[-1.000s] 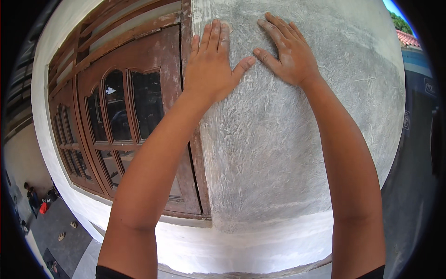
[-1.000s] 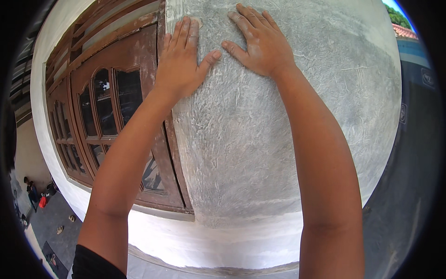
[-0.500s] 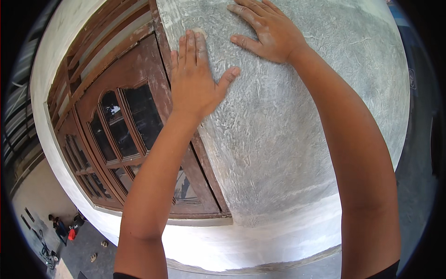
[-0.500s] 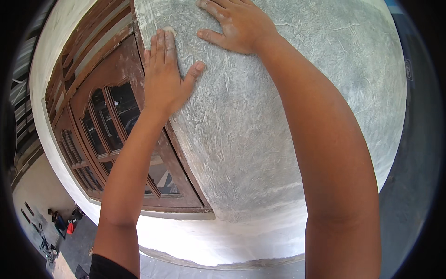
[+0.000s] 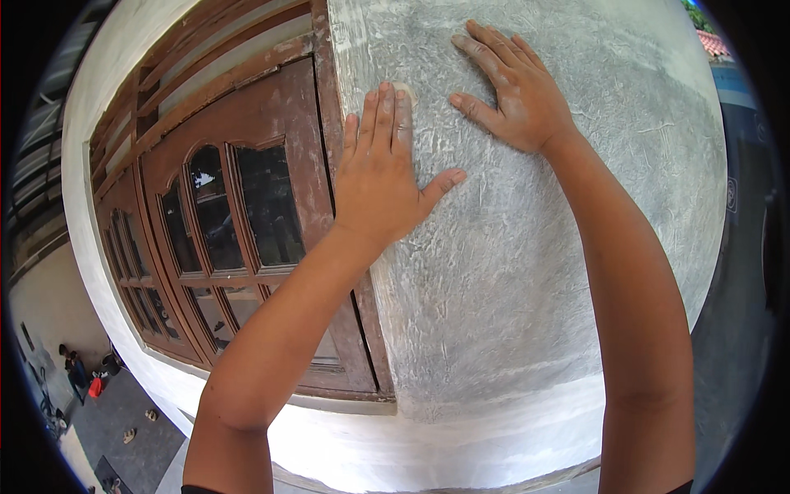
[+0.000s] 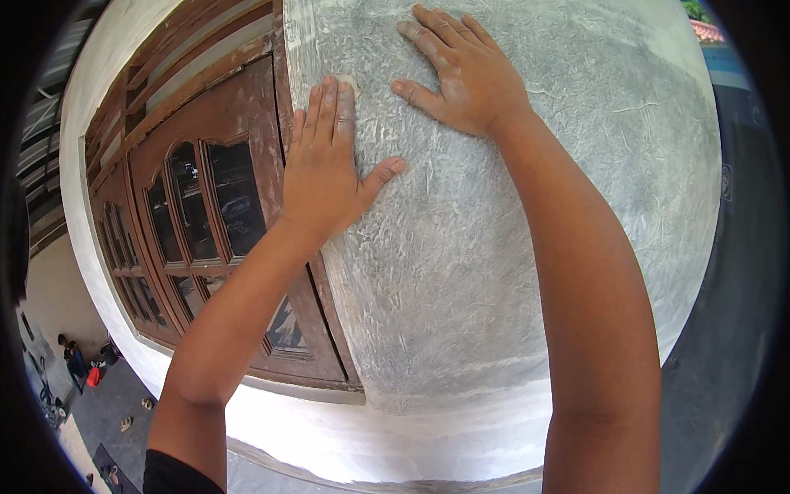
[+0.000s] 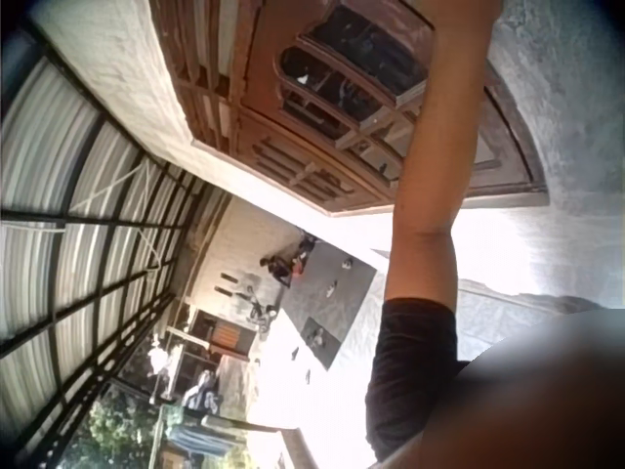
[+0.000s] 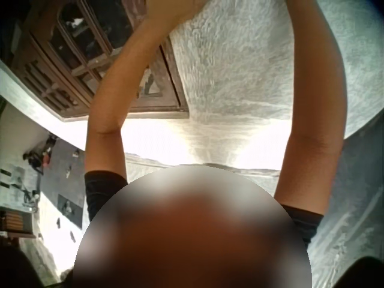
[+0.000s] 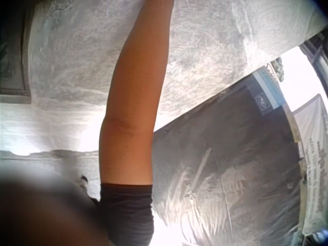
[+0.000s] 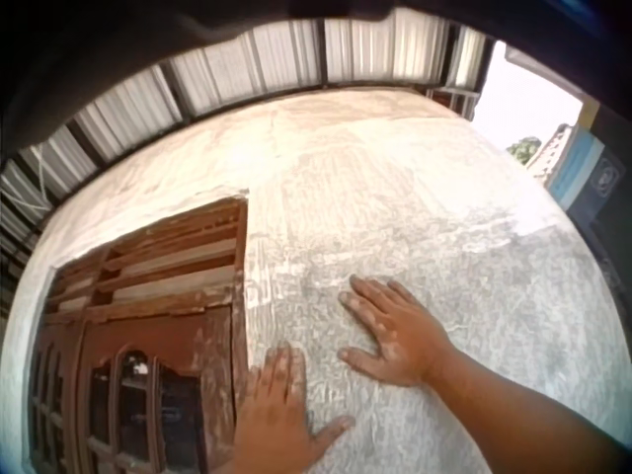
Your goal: Using hands and a small tool to smooth or finish a textured wall surface.
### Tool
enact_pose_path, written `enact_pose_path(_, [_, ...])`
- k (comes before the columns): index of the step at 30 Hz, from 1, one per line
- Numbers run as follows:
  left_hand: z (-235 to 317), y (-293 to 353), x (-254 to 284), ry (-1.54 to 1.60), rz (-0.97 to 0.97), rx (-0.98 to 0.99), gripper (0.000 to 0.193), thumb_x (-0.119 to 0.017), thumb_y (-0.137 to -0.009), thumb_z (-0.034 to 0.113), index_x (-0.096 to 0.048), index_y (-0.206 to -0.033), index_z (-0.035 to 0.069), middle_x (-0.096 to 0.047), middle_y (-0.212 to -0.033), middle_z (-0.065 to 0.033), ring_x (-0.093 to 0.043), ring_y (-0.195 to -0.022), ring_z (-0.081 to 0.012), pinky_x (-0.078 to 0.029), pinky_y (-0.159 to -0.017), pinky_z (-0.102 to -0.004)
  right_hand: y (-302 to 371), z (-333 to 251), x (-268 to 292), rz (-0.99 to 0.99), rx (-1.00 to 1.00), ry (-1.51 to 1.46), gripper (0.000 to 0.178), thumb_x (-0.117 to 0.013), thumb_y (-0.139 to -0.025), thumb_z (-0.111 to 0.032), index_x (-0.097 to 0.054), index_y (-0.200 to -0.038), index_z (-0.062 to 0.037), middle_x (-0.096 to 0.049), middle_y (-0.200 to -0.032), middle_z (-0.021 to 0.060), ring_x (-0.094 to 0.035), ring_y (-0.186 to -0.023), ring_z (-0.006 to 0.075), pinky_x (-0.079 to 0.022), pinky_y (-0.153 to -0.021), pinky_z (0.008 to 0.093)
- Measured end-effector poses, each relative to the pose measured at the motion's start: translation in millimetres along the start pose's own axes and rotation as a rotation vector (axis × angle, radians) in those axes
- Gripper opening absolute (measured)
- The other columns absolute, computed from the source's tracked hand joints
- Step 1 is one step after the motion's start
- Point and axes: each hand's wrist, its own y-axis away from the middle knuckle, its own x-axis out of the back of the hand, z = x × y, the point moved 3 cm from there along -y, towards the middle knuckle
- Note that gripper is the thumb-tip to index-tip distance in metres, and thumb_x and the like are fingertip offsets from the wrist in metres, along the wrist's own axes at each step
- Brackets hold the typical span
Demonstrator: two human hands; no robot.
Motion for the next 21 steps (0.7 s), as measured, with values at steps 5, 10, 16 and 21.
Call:
enact_pose_path(5, [-22, -36, 0, 0.026, 0.102, 0.084, 0.098, -0.049, -0.086, 0.065, -0.023, -0.145, -0.009, -0.022, -0.151, -0.0287, -0.019, -0.143, -0.0392, -0.013, -0.115, -0.0496, -4, 1, -7, 0.008, -0.003, -0.024, 0.067, -0.057, -0.086, -0.054, -0.043, -0.141, -0.0198, -0.040, -0.148, 0.0069, -0.036, -0.137, 0.0275, -0.023, -0.117, 0.0426])
enact_pose_path(10, [18, 19, 3, 0.074, 0.010, 0.118, 0.097, -0.051, -0.087, 0.063, -0.024, -0.144, -0.010, -0.023, -0.150, -0.0297, -0.020, -0.142, -0.0400, -0.014, -0.115, -0.0492, 4, 9, -4, -0.006, -0.003, 0.000, 0.067, -0.057, -0.086, -0.053, -0.042, -0.141, -0.0199, -0.039, -0.148, 0.0068, -0.036, -0.137, 0.0274, -0.022, -0.117, 0.0427])
enact_pose_path(16, [-12, -31, 2, 0.075, 0.111, 0.085, 0.096, -0.051, -0.086, 0.063, -0.027, -0.142, -0.012, -0.025, -0.149, -0.0321, -0.022, -0.141, -0.0437, -0.018, -0.113, -0.0531, -3, 3, -5, -0.014, 0.017, -0.020, 0.066, -0.057, -0.086, -0.052, -0.042, -0.141, -0.0201, -0.039, -0.149, 0.0066, -0.035, -0.137, 0.0274, -0.022, -0.117, 0.0436])
enact_pose_path(21, [13, -6, -3, 0.068, 0.104, 0.188, 0.100, -0.050, -0.085, 0.067, -0.027, -0.142, -0.011, -0.026, -0.150, -0.0294, -0.023, -0.141, -0.0390, -0.017, -0.115, -0.0495, 4, 10, -5, -0.031, 0.002, -0.014, 0.066, -0.057, -0.086, -0.052, -0.042, -0.142, -0.0203, -0.038, -0.149, 0.0063, -0.034, -0.138, 0.0272, -0.021, -0.117, 0.0443])
